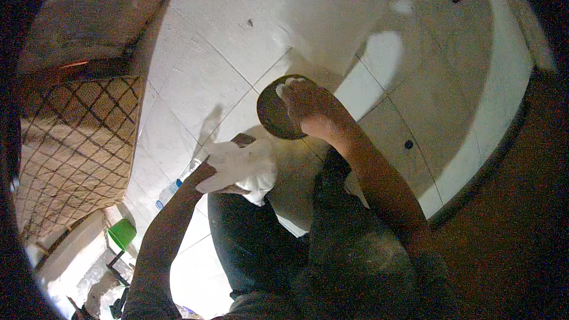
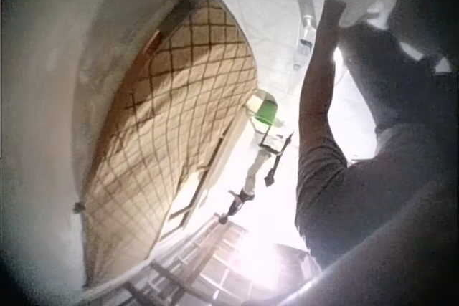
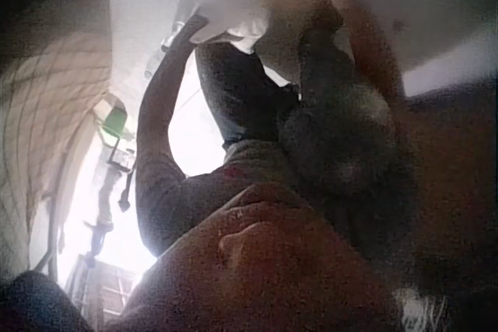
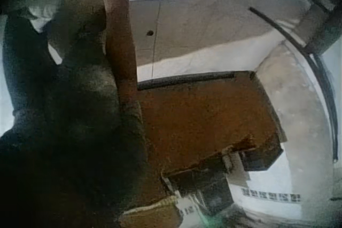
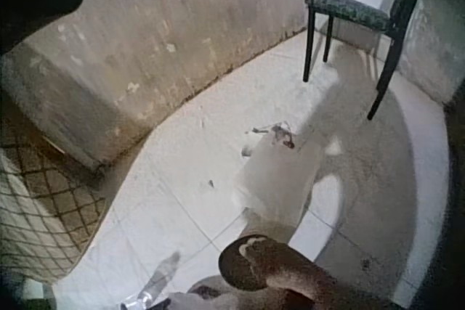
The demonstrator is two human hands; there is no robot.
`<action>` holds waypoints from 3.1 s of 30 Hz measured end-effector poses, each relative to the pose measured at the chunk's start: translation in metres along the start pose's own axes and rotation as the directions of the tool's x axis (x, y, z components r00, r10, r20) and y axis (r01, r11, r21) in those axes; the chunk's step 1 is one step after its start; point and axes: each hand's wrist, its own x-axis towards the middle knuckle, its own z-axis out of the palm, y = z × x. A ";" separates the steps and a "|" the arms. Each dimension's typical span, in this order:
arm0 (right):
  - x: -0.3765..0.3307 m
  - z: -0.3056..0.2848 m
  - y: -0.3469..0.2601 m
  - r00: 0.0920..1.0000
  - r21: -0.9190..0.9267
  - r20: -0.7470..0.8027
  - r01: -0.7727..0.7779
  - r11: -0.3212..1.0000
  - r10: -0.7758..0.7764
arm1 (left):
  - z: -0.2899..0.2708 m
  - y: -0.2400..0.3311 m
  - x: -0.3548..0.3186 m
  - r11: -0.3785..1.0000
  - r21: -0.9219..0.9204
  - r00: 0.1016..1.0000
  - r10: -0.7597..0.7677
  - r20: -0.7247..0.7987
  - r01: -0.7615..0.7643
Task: The person fills a plastic bottle with water at a kitchen sink, then moves to a tiled floor area. They sit down, pour water into a metal bowl, and add a white powder from a plastic bag. The person mixes the contents by hand, repeatedly adding more powder and water to form a paste.
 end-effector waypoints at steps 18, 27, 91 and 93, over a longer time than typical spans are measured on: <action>0.004 -0.054 0.023 0.909 0.110 0.367 -0.252 0.962 0.196 | 0.008 0.055 0.044 0.810 0.555 0.949 -0.295 0.108 0.189; -0.023 -0.079 0.018 0.889 0.072 0.401 -0.271 0.960 0.221 | 0.040 0.070 0.032 0.880 0.410 0.968 -0.250 -0.026 0.238; -0.149 -0.138 -0.020 0.877 0.039 0.424 -0.266 0.963 0.226 | 0.168 0.088 0.015 0.936 0.324 0.976 -0.183 0.118 0.136; -0.147 -0.143 -0.020 0.822 0.039 0.497 -0.340 0.939 0.277 | 0.171 0.085 0.017 0.938 0.323 0.986 -0.156 0.058 0.129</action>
